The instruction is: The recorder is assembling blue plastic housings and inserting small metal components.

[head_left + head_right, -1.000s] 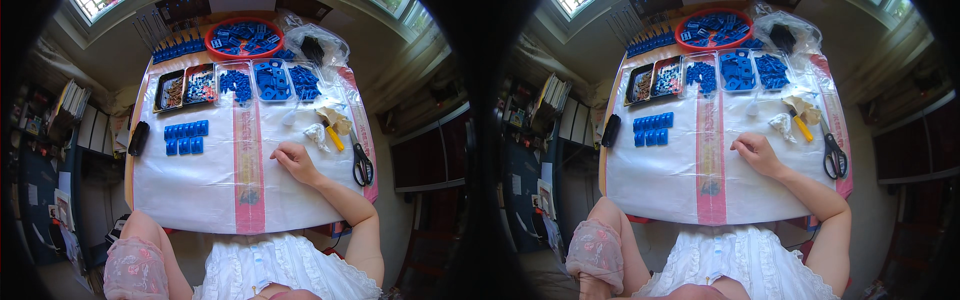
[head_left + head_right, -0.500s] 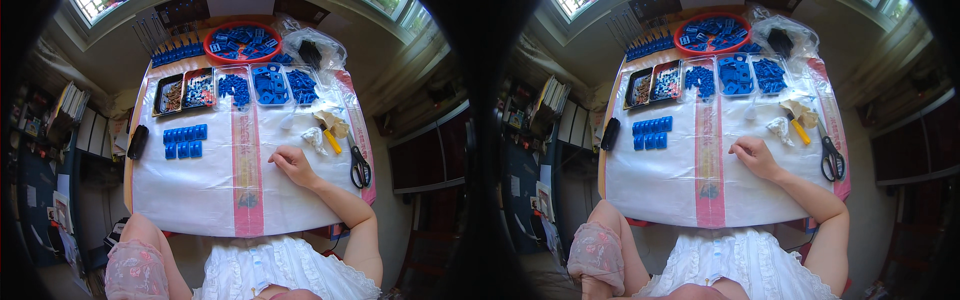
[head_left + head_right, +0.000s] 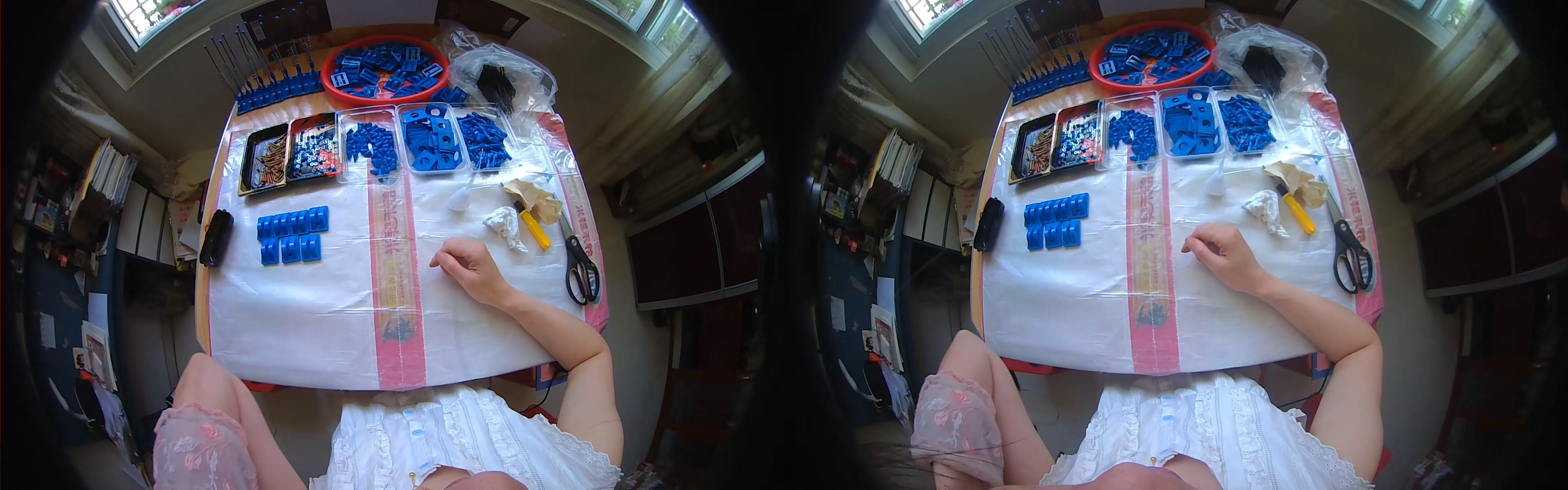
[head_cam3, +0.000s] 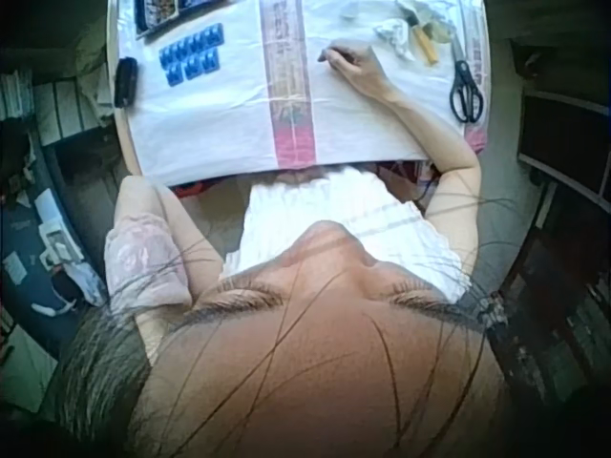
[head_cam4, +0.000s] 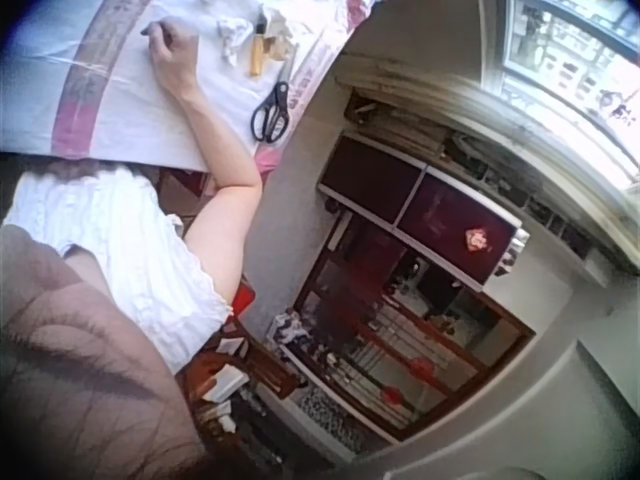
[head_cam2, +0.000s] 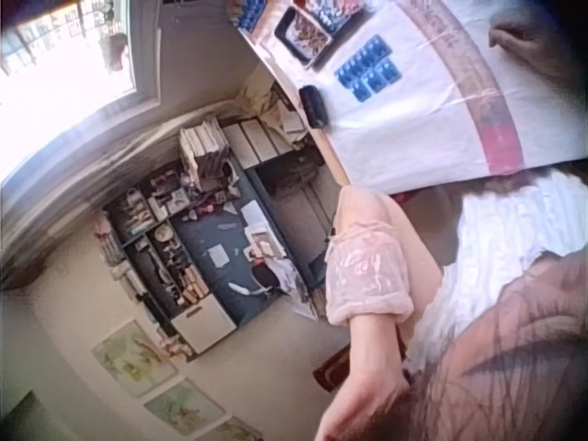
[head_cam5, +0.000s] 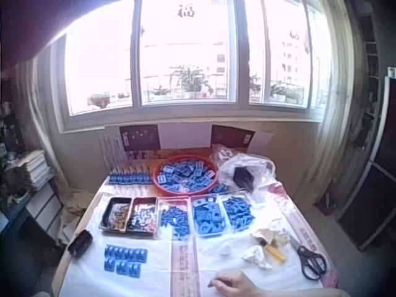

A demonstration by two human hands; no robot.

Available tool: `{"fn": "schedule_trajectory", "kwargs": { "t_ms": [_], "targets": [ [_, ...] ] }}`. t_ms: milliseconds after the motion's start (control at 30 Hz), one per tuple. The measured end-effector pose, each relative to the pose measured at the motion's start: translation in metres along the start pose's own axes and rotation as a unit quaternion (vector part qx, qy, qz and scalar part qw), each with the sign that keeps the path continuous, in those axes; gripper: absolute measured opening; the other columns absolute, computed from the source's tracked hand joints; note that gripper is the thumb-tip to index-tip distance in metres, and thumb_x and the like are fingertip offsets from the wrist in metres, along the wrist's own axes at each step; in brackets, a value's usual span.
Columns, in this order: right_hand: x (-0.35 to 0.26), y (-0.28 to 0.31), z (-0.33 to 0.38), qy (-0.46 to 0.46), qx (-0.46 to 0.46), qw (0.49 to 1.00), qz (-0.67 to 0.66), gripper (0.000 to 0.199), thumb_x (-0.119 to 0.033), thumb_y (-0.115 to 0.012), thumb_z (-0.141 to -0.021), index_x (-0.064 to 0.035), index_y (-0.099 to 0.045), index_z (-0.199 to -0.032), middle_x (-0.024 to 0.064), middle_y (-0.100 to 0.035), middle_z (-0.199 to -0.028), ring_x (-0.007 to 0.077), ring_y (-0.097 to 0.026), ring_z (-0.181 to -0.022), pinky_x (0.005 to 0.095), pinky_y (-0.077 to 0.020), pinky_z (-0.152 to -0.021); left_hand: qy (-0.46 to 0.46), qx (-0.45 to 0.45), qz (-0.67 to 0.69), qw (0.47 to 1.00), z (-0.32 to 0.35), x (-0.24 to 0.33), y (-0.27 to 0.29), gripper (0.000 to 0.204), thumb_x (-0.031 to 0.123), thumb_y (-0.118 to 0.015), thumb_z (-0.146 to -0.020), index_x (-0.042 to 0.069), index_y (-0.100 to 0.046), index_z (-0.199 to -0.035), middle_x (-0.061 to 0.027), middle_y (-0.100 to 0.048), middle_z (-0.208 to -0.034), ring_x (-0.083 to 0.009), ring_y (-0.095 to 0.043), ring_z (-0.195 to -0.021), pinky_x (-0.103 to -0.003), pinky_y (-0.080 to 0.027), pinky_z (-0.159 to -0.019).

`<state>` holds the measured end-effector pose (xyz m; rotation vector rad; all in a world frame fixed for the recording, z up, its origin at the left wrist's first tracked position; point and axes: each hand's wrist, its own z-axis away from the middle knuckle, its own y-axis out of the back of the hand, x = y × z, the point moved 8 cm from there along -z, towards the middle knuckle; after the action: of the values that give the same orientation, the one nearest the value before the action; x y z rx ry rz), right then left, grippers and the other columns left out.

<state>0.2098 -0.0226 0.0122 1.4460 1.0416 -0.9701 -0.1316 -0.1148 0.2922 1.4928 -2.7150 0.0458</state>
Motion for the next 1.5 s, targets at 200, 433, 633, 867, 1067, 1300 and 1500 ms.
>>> {"fn": "schedule_trajectory", "kwargs": {
  "t_ms": [200, 433, 633, 867, 1067, 1300, 1500],
  "targets": [
    [-0.001, 0.0, 0.0, -0.014, -0.015, 1.0, 0.009, 0.018, -0.007, -0.059, -0.101, 0.0023, -0.07, -0.09, 0.0019, -0.058, -0.078, 0.007, -0.052, -0.069, 0.0242, -0.0403, -0.061, -0.007, 0.003, 0.005, 1.0, 0.001, 0.0, 0.0, 0.047, 0.033, -0.068, -0.093, 0.004, -0.057, -0.128, -0.0096, -0.056, -0.124, -0.0244, -0.052, -0.107, -0.035, -0.046, -0.084],
    [-0.002, -0.001, -0.001, -0.003, -0.01, 1.0, 0.01, 0.017, -0.007, -0.06, -0.1, 0.0015, -0.071, -0.09, 0.0023, -0.059, -0.077, 0.0071, -0.052, -0.067, 0.0244, -0.0396, -0.06, -0.014, 0.003, 0.006, 1.0, 0.002, 0.0, -0.001, 0.046, 0.032, -0.067, -0.094, 0.004, -0.057, -0.129, -0.0098, -0.055, -0.126, -0.0249, -0.052, -0.109, -0.035, -0.046, -0.085],
    [-0.003, 0.001, -0.001, 0.012, -0.001, 1.0, 0.014, 0.016, -0.008, -0.061, -0.098, 0.0006, -0.072, -0.091, 0.0034, -0.062, -0.077, 0.007, -0.05, -0.065, 0.0252, -0.038, -0.057, -0.02, 0.004, 0.013, 1.0, 0.004, -0.004, -0.002, 0.046, 0.031, -0.066, -0.094, 0.004, -0.057, -0.13, -0.0099, -0.055, -0.127, -0.0254, -0.052, -0.111, -0.036, -0.046, -0.085],
    [-0.001, 0.0, 0.0, 0.005, 0.001, 1.0, 0.009, 0.016, -0.009, -0.061, -0.098, 0.0001, -0.072, -0.091, 0.0036, -0.062, -0.076, 0.0076, -0.049, -0.064, 0.0259, -0.0377, -0.057, -0.027, 0.008, 0.02, 0.999, 0.003, -0.006, 0.0, 0.046, 0.03, -0.065, -0.094, 0.004, -0.056, -0.131, -0.01, -0.055, -0.128, -0.026, -0.051, -0.112, -0.036, -0.046, -0.086],
    [-0.001, 0.001, -0.001, -0.002, 0.002, 1.0, 0.01, 0.016, -0.009, -0.061, -0.098, 0.0, -0.072, -0.09, 0.0038, -0.061, -0.075, 0.0081, -0.049, -0.064, 0.0264, -0.0376, -0.057, -0.037, 0.012, 0.02, 0.999, 0.004, -0.004, 0.002, 0.046, 0.029, -0.064, -0.094, 0.004, -0.056, -0.131, -0.0101, -0.055, -0.129, -0.0265, -0.051, -0.114, -0.036, -0.046, -0.086],
    [-0.001, 0.001, -0.001, 0.004, 0.001, 1.0, 0.012, 0.016, -0.008, -0.061, -0.098, 0.0, -0.072, -0.091, 0.0033, -0.06, -0.074, 0.008, -0.048, -0.064, 0.0263, -0.0371, -0.057, -0.058, 0.013, 0.019, 0.998, 0.003, 0.001, 0.002, 0.046, 0.028, -0.064, -0.095, 0.004, -0.055, -0.132, -0.0103, -0.055, -0.13, -0.027, -0.051, -0.116, -0.036, -0.046, -0.087],
    [0.0, 0.0, -0.001, -0.004, -0.008, 1.0, 0.012, 0.016, -0.008, -0.061, -0.098, 0.0003, -0.072, -0.091, 0.0033, -0.061, -0.077, 0.0074, -0.049, -0.065, 0.0257, -0.0376, -0.057, -0.08, 0.016, 0.015, 0.997, 0.002, 0.009, 0.001, 0.046, 0.028, -0.063, -0.095, 0.003, -0.055, -0.133, -0.0104, -0.055, -0.131, -0.0275, -0.051, -0.117, -0.037, -0.046, -0.088]
  ]
}}
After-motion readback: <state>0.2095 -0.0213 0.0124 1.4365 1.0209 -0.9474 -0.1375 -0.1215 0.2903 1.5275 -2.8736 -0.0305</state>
